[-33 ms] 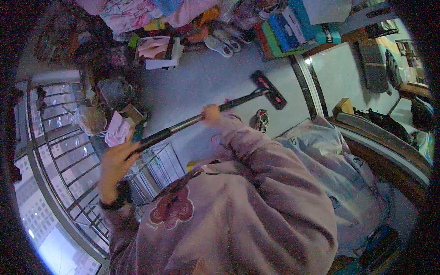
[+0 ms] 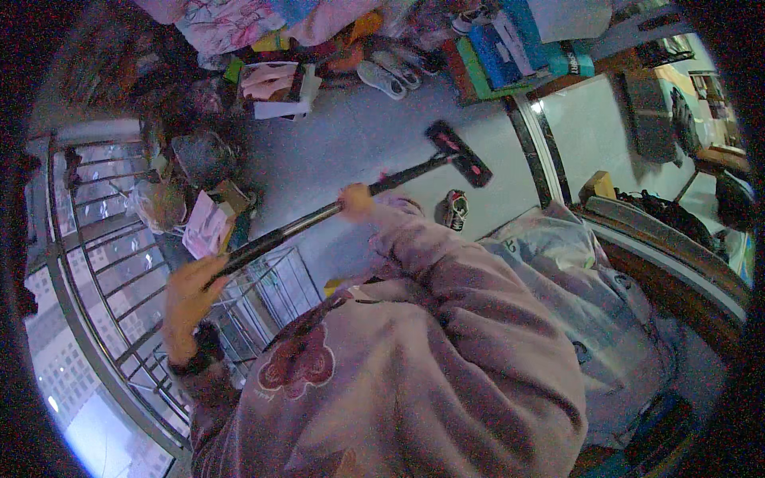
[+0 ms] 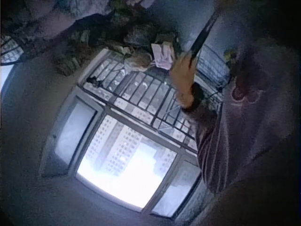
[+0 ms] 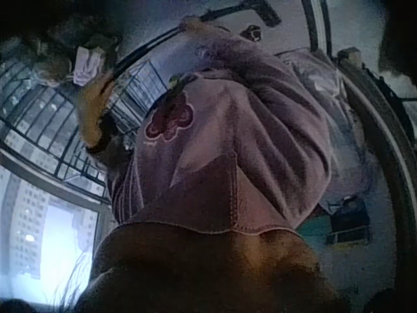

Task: The person mops the floor in a bedroom and balcony area using a mop. They move items such as a box and a small stool to reach the floor, then continue mopping around furniture and along walls.

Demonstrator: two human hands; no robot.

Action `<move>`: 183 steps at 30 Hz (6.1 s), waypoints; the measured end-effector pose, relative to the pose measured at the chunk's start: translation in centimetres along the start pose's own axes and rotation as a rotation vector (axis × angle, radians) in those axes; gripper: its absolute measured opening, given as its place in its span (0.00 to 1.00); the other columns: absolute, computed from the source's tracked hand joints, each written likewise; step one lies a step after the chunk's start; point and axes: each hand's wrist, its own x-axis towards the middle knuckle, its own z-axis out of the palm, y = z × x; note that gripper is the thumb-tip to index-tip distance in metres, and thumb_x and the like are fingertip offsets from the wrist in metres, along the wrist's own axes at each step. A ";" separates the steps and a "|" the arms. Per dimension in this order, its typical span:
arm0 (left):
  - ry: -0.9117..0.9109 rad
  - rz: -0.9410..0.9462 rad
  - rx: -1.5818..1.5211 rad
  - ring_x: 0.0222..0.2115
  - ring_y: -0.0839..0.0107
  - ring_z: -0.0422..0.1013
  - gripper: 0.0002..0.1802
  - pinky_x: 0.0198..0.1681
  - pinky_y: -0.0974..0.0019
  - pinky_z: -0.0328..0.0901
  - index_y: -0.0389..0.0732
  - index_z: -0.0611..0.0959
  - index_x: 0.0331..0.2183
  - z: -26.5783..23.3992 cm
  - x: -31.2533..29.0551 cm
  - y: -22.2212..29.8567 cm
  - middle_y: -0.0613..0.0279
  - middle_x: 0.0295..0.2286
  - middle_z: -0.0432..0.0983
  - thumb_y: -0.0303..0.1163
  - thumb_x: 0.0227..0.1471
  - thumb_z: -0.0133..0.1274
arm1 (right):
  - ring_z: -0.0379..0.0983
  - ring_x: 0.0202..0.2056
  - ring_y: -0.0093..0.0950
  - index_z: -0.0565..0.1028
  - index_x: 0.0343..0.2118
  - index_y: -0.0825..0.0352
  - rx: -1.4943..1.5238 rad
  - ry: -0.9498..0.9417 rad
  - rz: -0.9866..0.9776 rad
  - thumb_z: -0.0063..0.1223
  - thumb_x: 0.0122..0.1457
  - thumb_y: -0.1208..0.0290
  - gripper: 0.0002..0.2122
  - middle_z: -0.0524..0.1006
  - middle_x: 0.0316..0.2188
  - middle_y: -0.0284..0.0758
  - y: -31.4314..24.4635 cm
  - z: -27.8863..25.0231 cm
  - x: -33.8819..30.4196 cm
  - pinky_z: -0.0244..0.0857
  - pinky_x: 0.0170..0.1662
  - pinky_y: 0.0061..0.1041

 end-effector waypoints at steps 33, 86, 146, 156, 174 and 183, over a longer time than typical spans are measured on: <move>0.586 -1.603 -0.123 0.26 0.56 0.74 0.19 0.26 0.58 0.69 0.40 0.82 0.40 10.0 -25.9 30.9 0.57 0.29 0.77 0.28 0.42 0.62 | 0.76 0.37 0.40 0.78 0.26 0.66 -0.045 -1.374 -1.316 0.69 0.40 0.69 0.12 0.78 0.32 0.44 -27.4 16.6 -5.5 0.68 0.35 0.37; 1.167 -2.653 -0.540 0.22 0.60 0.71 0.14 0.23 0.61 0.65 0.42 0.81 0.35 16.3 28.6 75.3 0.61 0.24 0.72 0.29 0.42 0.60 | 0.76 0.29 0.42 0.80 0.29 0.66 -0.638 -2.224 -2.059 0.64 0.44 0.52 0.19 0.78 0.25 0.46 10.5 -11.8 -25.5 0.70 0.35 0.42; 1.057 -2.326 -0.408 0.34 0.54 0.75 0.15 0.36 0.58 0.69 0.37 0.82 0.37 27.7 39.2 112.4 0.54 0.32 0.79 0.30 0.44 0.61 | 0.76 0.28 0.38 0.79 0.30 0.61 -0.329 -2.310 -1.581 0.69 0.40 0.56 0.17 0.77 0.24 0.37 44.4 -29.3 -42.1 0.68 0.33 0.37; 0.702 -2.416 -0.191 0.33 0.56 0.76 0.17 0.35 0.60 0.71 0.37 0.83 0.35 23.1 41.8 115.4 0.54 0.33 0.80 0.27 0.37 0.66 | 0.75 0.27 0.42 0.74 0.23 0.63 0.090 -1.901 -1.677 0.66 0.42 0.66 0.10 0.75 0.21 0.41 45.5 -33.8 -51.4 0.66 0.30 0.40; 0.918 -1.845 -0.443 0.34 0.54 0.76 0.14 0.36 0.59 0.71 0.39 0.81 0.38 29.0 45.4 102.9 0.52 0.36 0.79 0.29 0.45 0.61 | 0.72 0.32 0.46 0.75 0.29 0.63 -0.241 -1.473 -1.401 0.64 0.44 0.72 0.09 0.74 0.26 0.43 48.3 -37.4 -28.2 0.65 0.35 0.42; 0.846 -1.794 -0.402 0.32 0.56 0.75 0.17 0.31 0.57 0.70 0.40 0.80 0.40 30.4 47.1 101.7 0.55 0.35 0.78 0.34 0.47 0.60 | 0.67 0.51 0.38 0.78 0.36 0.55 -0.650 -1.128 -1.236 0.61 0.49 0.69 0.10 0.73 0.43 0.35 49.2 -39.7 -27.7 0.69 0.44 0.43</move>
